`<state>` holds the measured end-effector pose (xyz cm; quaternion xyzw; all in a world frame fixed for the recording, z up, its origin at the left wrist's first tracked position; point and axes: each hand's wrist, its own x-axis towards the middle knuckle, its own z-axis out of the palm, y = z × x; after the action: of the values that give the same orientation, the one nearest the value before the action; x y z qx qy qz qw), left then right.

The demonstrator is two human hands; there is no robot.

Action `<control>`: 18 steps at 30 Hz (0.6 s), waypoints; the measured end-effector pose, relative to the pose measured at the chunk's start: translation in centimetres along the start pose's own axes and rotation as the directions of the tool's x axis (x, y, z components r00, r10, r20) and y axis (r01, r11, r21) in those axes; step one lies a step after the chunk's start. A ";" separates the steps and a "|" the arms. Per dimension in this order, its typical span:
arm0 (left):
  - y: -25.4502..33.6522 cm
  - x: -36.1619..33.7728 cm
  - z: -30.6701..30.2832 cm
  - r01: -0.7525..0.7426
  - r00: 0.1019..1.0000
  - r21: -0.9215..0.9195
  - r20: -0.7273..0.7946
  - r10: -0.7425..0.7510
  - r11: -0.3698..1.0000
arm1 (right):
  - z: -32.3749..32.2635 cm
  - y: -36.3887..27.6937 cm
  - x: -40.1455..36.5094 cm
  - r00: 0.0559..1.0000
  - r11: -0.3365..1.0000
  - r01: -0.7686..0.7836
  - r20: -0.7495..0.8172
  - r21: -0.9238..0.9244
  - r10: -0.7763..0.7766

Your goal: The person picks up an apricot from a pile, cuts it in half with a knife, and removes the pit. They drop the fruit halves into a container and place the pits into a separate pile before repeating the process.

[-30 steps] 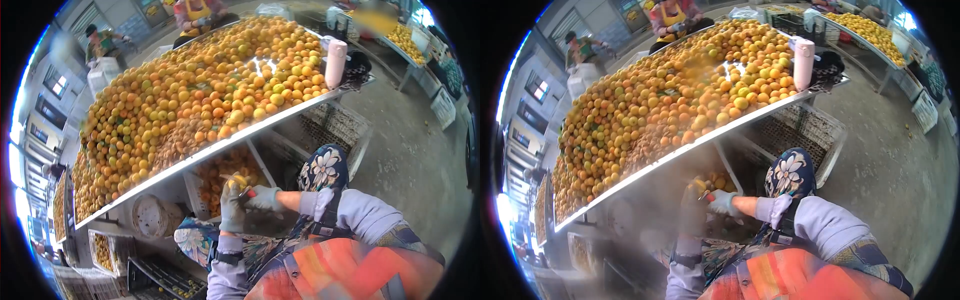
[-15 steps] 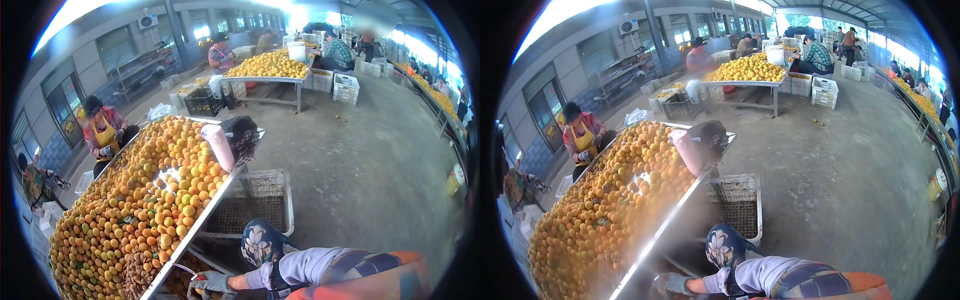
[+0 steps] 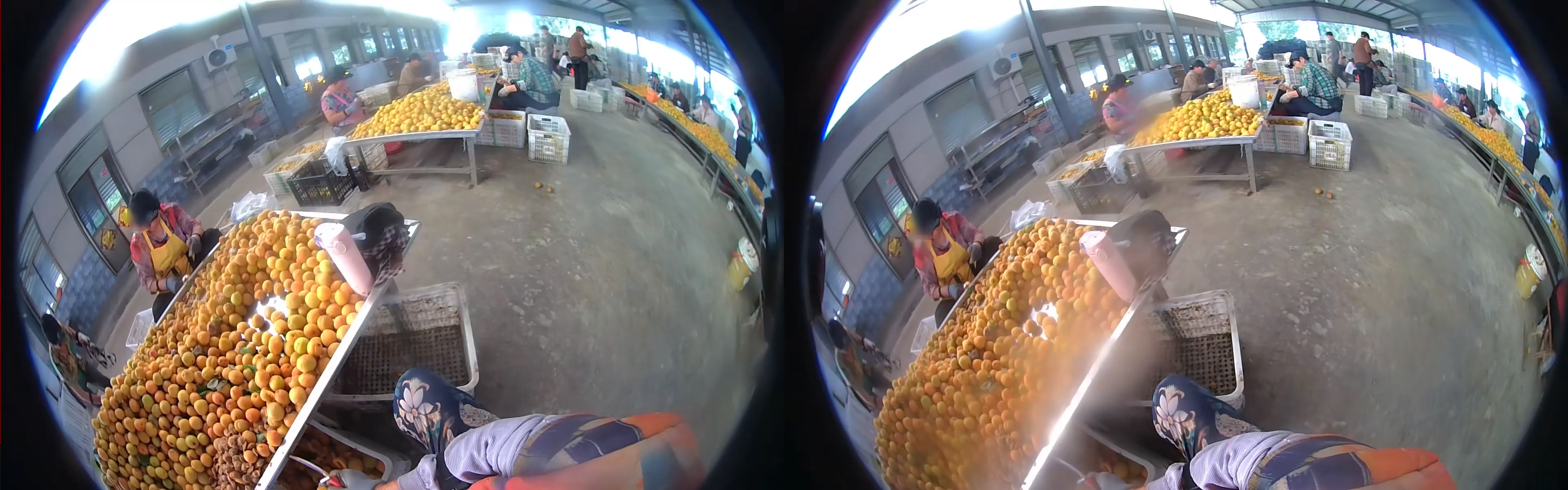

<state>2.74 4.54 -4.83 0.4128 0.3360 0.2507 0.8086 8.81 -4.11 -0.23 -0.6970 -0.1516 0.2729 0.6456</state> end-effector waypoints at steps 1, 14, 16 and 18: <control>0.5 0.0 0.0 0.014 0.999 -0.020 0.031 -0.013 1.000 | 0.1 0.0 -0.2 1.000 0.996 -0.016 -0.010 0.082 0.017; 4.1 0.8 -1.9 0.314 0.850 -0.457 0.526 -0.032 0.832 | 0.9 2.2 5.8 0.926 0.925 0.376 0.050 -0.052 -0.373; 4.3 -0.7 -0.5 0.135 0.941 -0.318 0.339 -0.020 0.938 | 0.1 2.4 6.8 0.905 0.899 0.409 0.192 -0.156 -0.379; 6.4 -4.0 2.1 0.234 0.943 -0.448 0.321 -0.089 0.863 | -2.2 -1.1 5.9 0.872 0.867 0.488 0.097 -0.104 -0.480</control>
<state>0.90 4.13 2.75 0.2014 0.1752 0.1934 0.9441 15.00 -2.48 -0.21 -0.6661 -0.3601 0.1160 0.6429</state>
